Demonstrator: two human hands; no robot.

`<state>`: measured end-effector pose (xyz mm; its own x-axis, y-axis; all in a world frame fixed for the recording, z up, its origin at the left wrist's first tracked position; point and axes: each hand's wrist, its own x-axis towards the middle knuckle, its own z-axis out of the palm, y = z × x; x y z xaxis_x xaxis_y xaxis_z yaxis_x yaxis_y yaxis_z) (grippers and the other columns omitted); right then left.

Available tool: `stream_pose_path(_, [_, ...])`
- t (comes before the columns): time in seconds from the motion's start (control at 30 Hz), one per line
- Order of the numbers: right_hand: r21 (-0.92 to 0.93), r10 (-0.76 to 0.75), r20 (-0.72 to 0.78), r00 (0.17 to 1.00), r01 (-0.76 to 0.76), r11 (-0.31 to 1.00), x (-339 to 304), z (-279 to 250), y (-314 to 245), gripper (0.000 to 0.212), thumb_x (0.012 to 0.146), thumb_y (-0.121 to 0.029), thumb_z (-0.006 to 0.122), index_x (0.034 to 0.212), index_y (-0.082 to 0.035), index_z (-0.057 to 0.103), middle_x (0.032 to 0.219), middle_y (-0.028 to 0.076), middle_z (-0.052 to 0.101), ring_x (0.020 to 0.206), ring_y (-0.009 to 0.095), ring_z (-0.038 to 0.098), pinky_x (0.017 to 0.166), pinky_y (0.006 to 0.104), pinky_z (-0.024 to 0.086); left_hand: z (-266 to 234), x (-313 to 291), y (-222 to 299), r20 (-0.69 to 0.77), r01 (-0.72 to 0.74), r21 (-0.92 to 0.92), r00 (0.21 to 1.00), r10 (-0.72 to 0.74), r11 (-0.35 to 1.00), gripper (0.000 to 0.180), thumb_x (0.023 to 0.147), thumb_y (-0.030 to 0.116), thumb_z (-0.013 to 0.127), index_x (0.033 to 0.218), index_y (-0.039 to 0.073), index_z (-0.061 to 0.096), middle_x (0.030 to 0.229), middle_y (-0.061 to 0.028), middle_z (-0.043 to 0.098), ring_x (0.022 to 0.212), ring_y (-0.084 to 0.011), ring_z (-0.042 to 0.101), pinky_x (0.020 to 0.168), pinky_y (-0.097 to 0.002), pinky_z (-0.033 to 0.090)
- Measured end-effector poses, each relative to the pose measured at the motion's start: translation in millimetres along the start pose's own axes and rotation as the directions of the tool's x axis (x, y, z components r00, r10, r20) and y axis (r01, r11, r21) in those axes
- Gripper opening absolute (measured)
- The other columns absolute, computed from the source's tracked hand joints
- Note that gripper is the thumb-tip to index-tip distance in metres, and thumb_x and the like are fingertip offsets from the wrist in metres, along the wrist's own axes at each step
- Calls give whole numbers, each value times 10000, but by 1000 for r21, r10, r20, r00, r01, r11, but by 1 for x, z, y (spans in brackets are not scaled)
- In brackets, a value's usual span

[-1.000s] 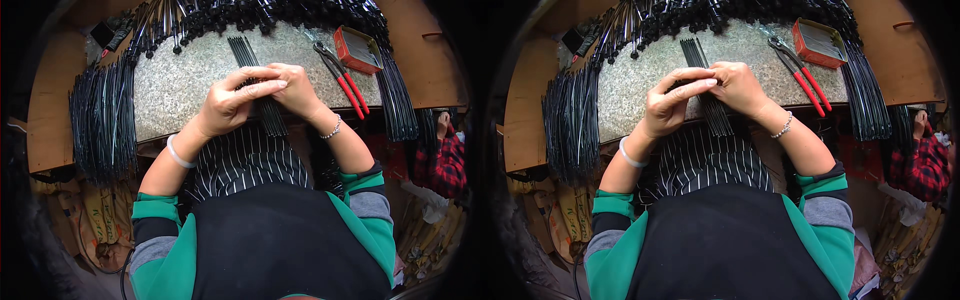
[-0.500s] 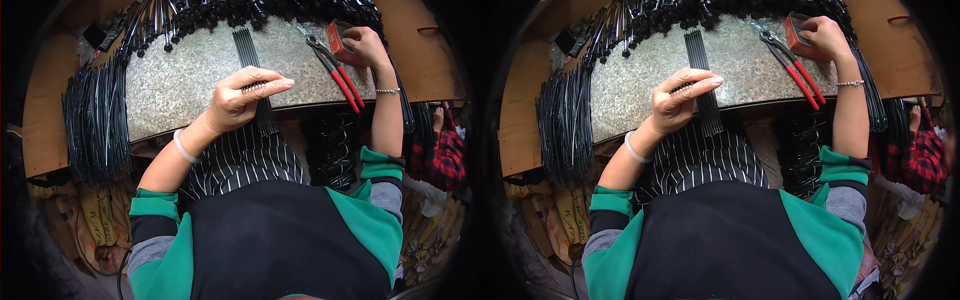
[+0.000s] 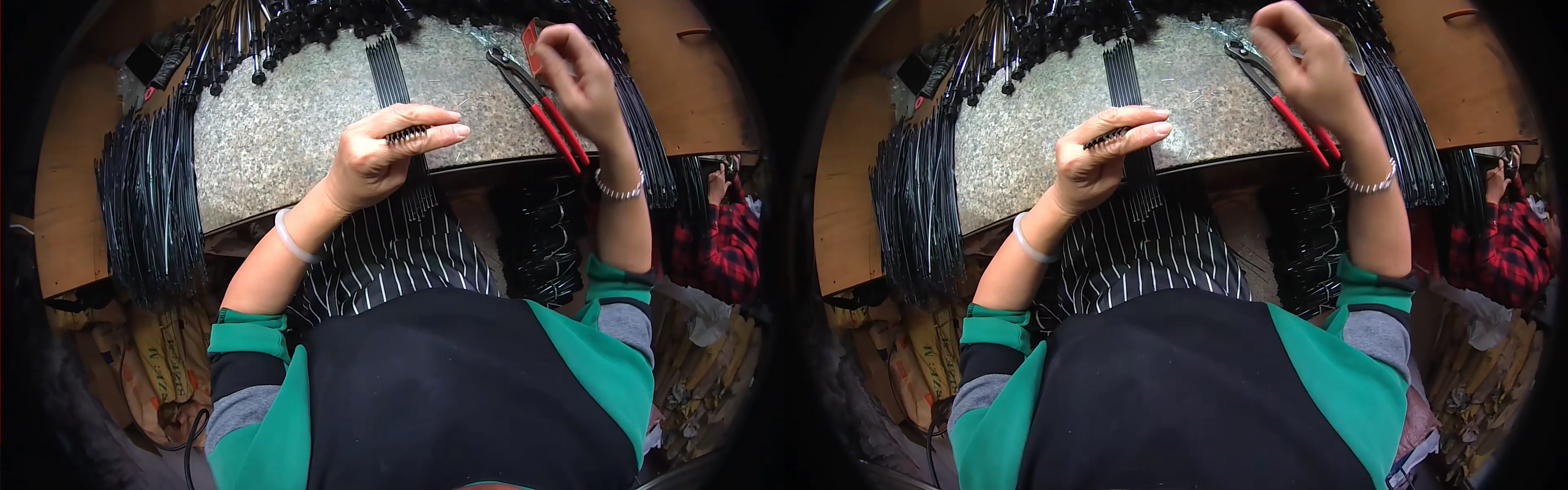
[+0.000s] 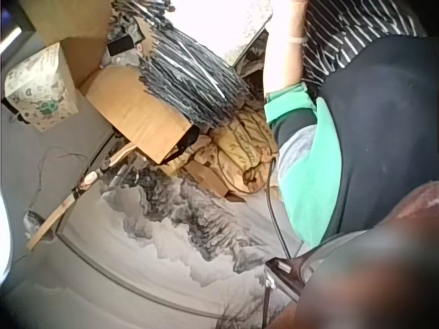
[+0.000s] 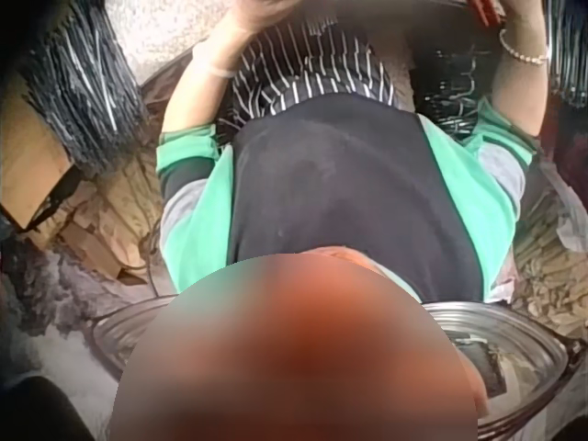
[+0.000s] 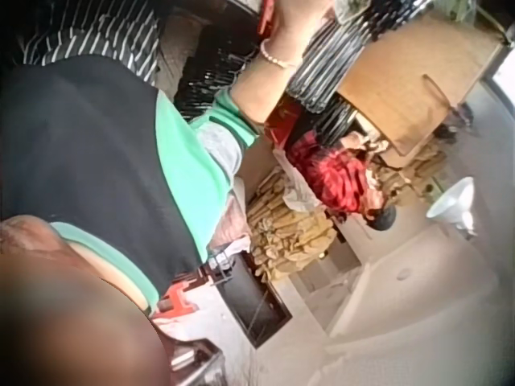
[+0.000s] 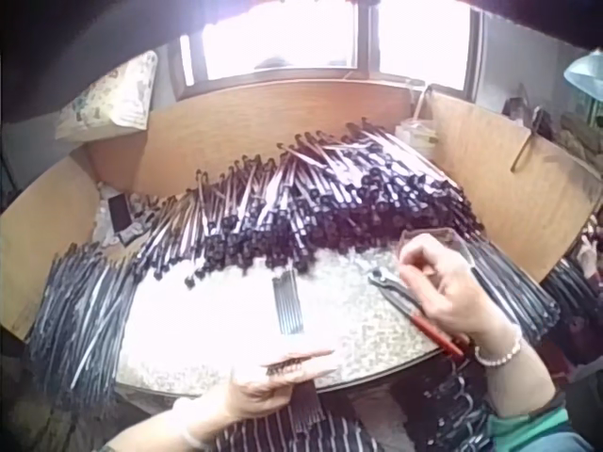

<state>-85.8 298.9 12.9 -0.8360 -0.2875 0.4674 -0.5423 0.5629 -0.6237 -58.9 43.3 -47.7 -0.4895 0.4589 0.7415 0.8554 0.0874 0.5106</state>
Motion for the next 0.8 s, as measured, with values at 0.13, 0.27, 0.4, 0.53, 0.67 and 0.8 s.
stream_pose_path(0.13, [35,-341,96,935,339,940,-29,32,-53,157,763,30,635,910,-21,616,745,51,525,649,139,501,546,250,405,1,-3,1,-10,0,7,1000,0,1000,538,580,-154,499,1001,122,689,1036,-103,642,954,-264,628,821,-337,523])
stream_pose_path(0.27, [-8,-323,36,946,324,946,-37,41,-55,194,723,41,670,903,-31,662,724,53,536,644,145,510,539,250,405,1,-2,0,12,-42,-35,999,42,999,434,667,-178,524,1002,57,671,1085,-186,612,993,-296,613,847,-352,507])
stream_pose_path(0.4, [-40,-334,19,942,334,942,-36,43,-57,200,718,38,676,905,-34,668,719,52,537,636,146,513,539,248,411,0,-2,-1,10,-40,-33,999,40,999,407,680,-170,546,993,59,671,1084,-201,608,993,-311,612,838,-361,512])
stream_pose_path(0.53, [20,-302,-7,953,302,953,-38,48,-55,207,714,32,682,909,-37,670,710,51,532,623,151,511,535,250,409,1,-3,-2,1,-53,-53,999,53,997,391,697,-155,560,997,70,670,1082,-203,608,987,-312,614,828,-366,517])
stream_pose_path(0.67, [43,-313,-12,950,313,949,-36,51,-56,202,720,24,681,911,-41,672,703,44,529,609,145,496,521,240,386,1,-4,-2,-7,-49,-50,999,49,998,394,705,-154,561,1003,83,667,1080,-204,608,980,-315,616,821,-370,520])
stream_pose_path(0.8, [-97,-479,-1,878,476,874,-27,44,-58,196,725,19,677,911,-43,673,707,36,530,603,134,480,520,224,362,0,-3,-2,8,-54,-29,998,54,998,390,714,-143,572,1009,95,665,1074,-204,610,976,-314,618,817,-367,522])
